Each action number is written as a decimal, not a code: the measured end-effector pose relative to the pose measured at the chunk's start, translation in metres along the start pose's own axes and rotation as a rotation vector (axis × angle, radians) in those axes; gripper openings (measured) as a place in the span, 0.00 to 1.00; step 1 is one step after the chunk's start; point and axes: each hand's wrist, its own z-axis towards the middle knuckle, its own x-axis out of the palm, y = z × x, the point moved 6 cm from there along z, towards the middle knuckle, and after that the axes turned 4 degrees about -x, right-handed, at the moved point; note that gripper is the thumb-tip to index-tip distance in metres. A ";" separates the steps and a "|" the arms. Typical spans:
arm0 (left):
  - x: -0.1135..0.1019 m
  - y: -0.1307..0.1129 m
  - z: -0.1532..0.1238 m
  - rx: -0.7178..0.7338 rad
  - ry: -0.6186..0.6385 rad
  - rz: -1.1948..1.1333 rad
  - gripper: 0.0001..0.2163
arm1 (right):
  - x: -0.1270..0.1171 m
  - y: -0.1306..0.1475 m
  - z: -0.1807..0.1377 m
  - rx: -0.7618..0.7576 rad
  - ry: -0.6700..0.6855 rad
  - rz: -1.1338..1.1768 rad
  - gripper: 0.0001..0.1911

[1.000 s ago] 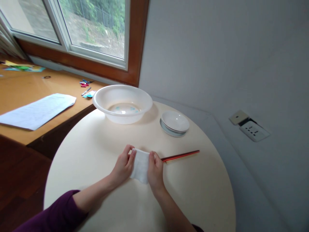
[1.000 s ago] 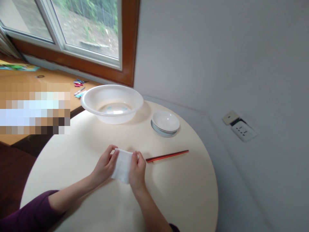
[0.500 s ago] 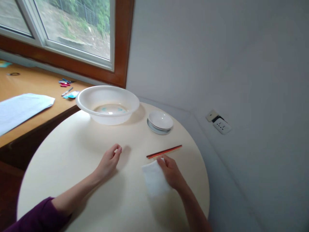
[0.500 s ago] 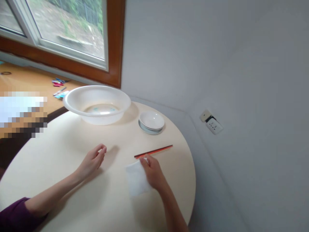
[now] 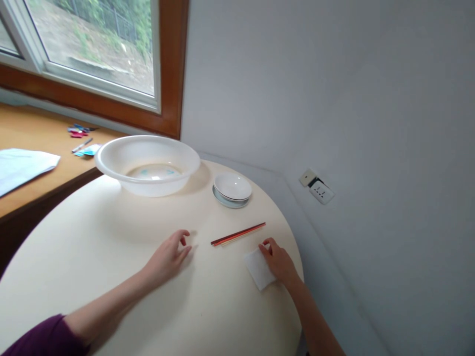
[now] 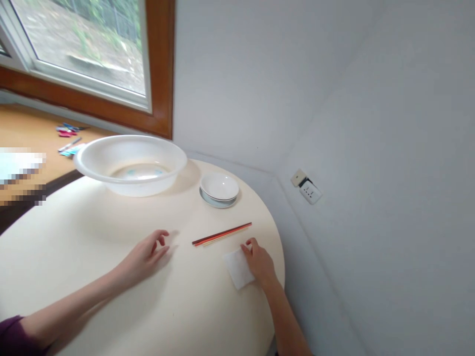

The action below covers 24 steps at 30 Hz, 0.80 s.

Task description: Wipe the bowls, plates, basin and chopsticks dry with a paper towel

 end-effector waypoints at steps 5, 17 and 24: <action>0.036 -0.029 0.013 0.204 0.029 0.229 0.19 | -0.017 0.000 -0.016 -0.179 -0.365 -0.099 0.17; 0.085 -0.068 0.046 0.228 0.091 0.484 0.19 | 0.015 0.035 -0.066 -0.482 -0.280 -0.147 0.20; 0.088 -0.067 0.048 0.285 0.121 0.457 0.14 | 0.022 0.032 -0.066 -0.472 -0.282 -0.114 0.19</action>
